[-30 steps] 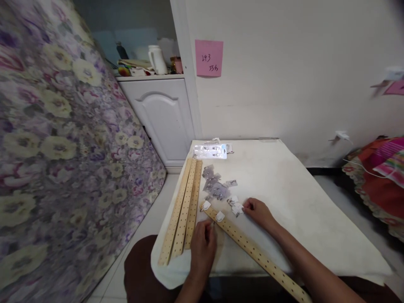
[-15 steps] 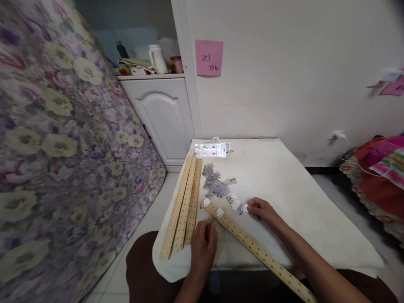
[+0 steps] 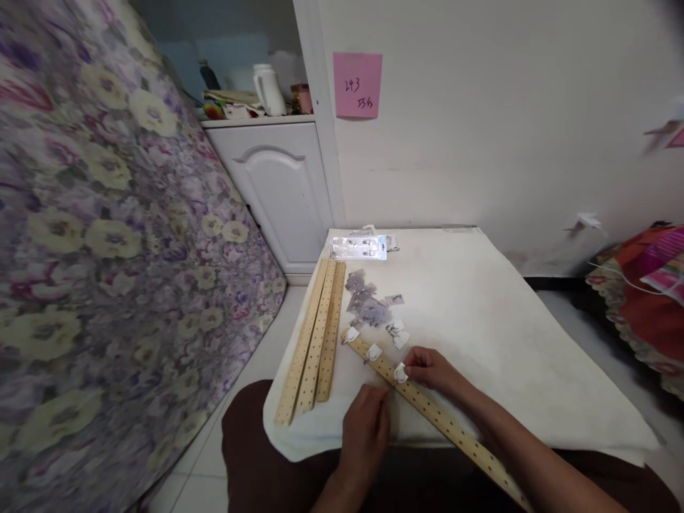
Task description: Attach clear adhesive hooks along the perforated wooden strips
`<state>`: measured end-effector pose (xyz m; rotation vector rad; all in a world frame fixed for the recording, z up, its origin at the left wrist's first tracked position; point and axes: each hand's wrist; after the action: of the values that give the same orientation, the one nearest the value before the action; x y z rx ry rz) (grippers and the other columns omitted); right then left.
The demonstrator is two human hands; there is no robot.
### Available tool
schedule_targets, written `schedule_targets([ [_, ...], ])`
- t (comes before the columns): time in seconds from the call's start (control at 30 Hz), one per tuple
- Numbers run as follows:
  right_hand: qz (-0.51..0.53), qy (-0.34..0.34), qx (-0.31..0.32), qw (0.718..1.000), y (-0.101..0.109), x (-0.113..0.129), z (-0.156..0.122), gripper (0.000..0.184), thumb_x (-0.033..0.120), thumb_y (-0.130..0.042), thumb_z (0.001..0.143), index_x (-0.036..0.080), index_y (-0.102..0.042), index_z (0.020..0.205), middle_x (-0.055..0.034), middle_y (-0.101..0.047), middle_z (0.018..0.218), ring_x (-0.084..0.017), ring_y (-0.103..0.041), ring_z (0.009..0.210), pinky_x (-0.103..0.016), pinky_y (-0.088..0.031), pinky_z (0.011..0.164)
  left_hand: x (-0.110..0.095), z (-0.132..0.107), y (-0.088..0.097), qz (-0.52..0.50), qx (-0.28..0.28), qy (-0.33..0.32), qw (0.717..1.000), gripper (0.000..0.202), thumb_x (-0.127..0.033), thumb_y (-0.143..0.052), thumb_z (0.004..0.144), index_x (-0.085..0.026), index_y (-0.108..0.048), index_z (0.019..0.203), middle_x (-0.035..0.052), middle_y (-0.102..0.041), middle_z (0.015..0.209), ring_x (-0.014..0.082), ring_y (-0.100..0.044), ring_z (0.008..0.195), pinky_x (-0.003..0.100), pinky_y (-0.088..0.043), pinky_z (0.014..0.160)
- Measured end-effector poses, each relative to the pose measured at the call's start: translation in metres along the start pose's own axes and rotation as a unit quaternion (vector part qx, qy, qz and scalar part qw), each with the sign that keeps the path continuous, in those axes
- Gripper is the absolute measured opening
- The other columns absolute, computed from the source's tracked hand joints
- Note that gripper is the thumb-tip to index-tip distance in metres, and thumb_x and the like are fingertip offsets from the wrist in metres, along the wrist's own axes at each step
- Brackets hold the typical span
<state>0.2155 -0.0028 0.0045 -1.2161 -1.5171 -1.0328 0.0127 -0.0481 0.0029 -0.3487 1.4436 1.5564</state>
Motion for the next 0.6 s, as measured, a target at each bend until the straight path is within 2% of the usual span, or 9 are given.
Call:
schedule_targets([
  [0.1,-0.012,0.002,-0.007,1.0,-0.0003,-0.0015,0.0014,0.015,0.028,-0.064,0.065,0.018,-0.053,0.063,0.0061,-0.052,0.051,-0.008,-0.041,0.045,-0.02,-0.03,0.045,0.0011,0.0,-0.0007,0.004,0.007,-0.002,1.0,0.029,-0.013,-0.04,0.087,-0.022,-0.056,0.11,0.0056,-0.058,0.092,0.0182,-0.056,0.086,0.03,-0.047,0.076],
  [0.27,-0.042,0.006,-0.021,0.999,-0.002,0.0001,0.0026,0.012,0.024,-0.063,0.065,0.018,-0.053,0.062,0.0044,-0.053,0.054,-0.009,-0.043,0.051,-0.022,-0.032,0.05,0.0031,-0.0006,-0.0019,0.007,0.007,0.006,1.0,0.025,-0.013,-0.04,0.087,-0.021,-0.058,0.103,0.0044,-0.056,0.088,0.0176,-0.055,0.084,0.029,-0.046,0.074],
  [0.6,-0.087,-0.01,-0.027,0.996,-0.0008,0.0,0.0035,0.011,0.022,-0.061,0.062,0.018,-0.052,0.058,0.0037,-0.053,0.053,-0.01,-0.044,0.053,-0.022,-0.032,0.051,0.0051,-0.0009,-0.0007,-0.001,0.01,0.019,1.0,0.026,-0.009,-0.04,0.085,-0.021,-0.057,0.101,0.0034,-0.055,0.089,0.0166,-0.054,0.085,0.028,-0.045,0.075],
])
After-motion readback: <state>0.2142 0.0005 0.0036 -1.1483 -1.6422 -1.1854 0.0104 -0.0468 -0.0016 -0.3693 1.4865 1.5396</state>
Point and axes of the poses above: each hand's wrist, its own z-axis towards the middle knuckle, its own y-axis out of the back of the hand, x = y × z
